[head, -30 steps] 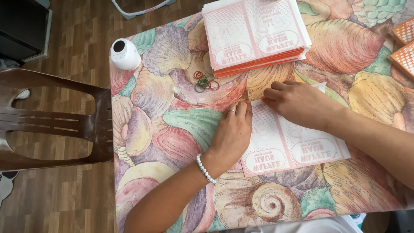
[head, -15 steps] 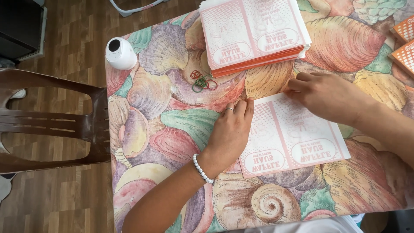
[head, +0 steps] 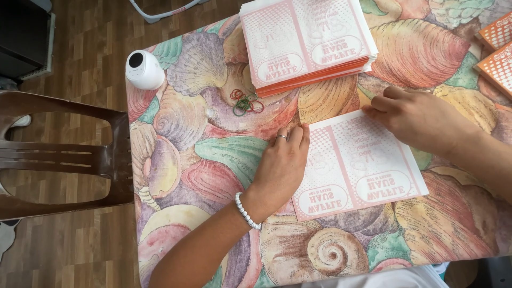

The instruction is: Folding printed paper sheets into bags and stacking them on a table.

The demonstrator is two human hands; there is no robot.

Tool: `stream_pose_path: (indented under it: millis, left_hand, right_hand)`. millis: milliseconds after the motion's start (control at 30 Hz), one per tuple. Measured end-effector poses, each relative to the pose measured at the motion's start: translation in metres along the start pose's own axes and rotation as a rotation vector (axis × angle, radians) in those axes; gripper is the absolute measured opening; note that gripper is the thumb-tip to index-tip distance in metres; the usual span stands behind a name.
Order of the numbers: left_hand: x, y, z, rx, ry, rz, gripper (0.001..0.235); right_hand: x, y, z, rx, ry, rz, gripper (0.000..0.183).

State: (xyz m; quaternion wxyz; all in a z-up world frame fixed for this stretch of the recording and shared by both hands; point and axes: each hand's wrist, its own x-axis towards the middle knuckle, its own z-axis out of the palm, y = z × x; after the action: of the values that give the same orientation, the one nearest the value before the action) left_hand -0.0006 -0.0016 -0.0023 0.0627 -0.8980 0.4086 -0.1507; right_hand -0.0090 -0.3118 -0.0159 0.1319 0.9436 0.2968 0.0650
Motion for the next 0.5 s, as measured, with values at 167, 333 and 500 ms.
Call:
stream_pose_path:
  millis: [167,333,500]
  left_hand:
    - [0.009,0.006,-0.007,0.111,-0.125,0.035,0.059]
    - [0.025,0.012,-0.007,0.141,-0.259,0.023,0.062]
    - [0.034,0.018,-0.003,-0.037,-0.137,-0.024,0.04]
  right_hand:
    - [-0.001,-0.015,-0.001,0.029,0.0,0.105,0.035]
    - [-0.004,-0.013,0.003,-0.102,0.069,0.057,0.037]
    - [-0.003,-0.008,0.0,-0.15,0.116,-0.006,0.037]
